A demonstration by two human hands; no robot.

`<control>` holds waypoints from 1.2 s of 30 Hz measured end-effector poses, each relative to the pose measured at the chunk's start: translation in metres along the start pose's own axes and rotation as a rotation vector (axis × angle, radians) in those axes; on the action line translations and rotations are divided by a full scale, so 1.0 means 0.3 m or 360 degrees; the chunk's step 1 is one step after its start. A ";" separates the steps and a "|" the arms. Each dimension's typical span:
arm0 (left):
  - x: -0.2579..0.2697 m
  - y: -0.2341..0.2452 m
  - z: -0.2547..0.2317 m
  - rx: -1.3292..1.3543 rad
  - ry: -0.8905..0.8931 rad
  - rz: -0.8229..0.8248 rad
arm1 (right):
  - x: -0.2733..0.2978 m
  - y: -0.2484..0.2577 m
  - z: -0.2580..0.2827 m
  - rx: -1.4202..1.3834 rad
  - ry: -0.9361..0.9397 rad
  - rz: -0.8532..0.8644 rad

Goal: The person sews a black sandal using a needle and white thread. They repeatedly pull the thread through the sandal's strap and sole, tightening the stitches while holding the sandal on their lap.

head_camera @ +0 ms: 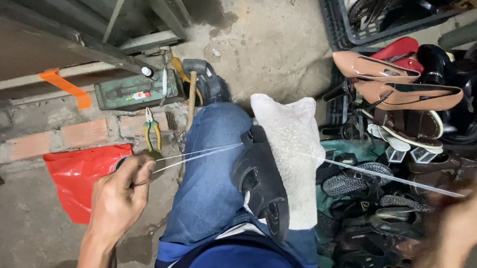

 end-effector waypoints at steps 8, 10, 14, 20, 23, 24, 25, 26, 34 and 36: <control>-0.010 0.045 0.038 0.0169 0.0359 0.0261 | 0.579 -0.373 0.052 0.0606 0.1155 0.1347; -0.005 0.076 0.026 0.0152 0.0402 0.0328 | 0.761 -0.472 0.079 0.0870 0.1245 0.1600; 0.032 0.060 -0.020 0.0639 0.0185 0.0592 | 0.872 -0.557 0.177 0.0485 0.1282 0.1570; 0.151 0.070 0.146 0.0012 0.0707 0.0869 | 0.845 -0.518 0.248 0.0308 0.1391 0.1282; 0.240 0.180 0.214 0.0558 0.0749 0.0471 | 0.806 -0.506 0.193 0.0204 0.1049 0.1317; 0.280 0.253 0.247 0.0778 0.0684 0.0117 | 0.791 -0.512 0.171 0.0142 0.0881 0.1343; 0.235 0.257 0.218 0.0778 0.0688 0.0106 | 0.790 -0.514 0.155 0.0137 0.0888 0.1351; 0.208 0.258 0.218 0.0633 0.0878 0.0115 | 0.761 -0.494 0.134 -0.0056 0.0780 0.1217; 0.091 -0.016 0.120 -0.0003 0.0200 -0.0005 | 0.553 -0.368 -0.088 -0.1232 -0.0365 0.0895; 0.060 -0.098 -0.123 0.0616 -0.0142 0.0303 | 0.557 -0.381 -0.026 -0.1361 -0.0166 0.1154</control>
Point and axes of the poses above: each hand's wrist, its own x-axis away from the middle knuckle, its own y-axis out of the back of the hand, z = x × y, the point moved 9 cm from there along -x, towards the middle knuckle, and after that the axes turned 6 degrees about z, right-handed, at the moved point
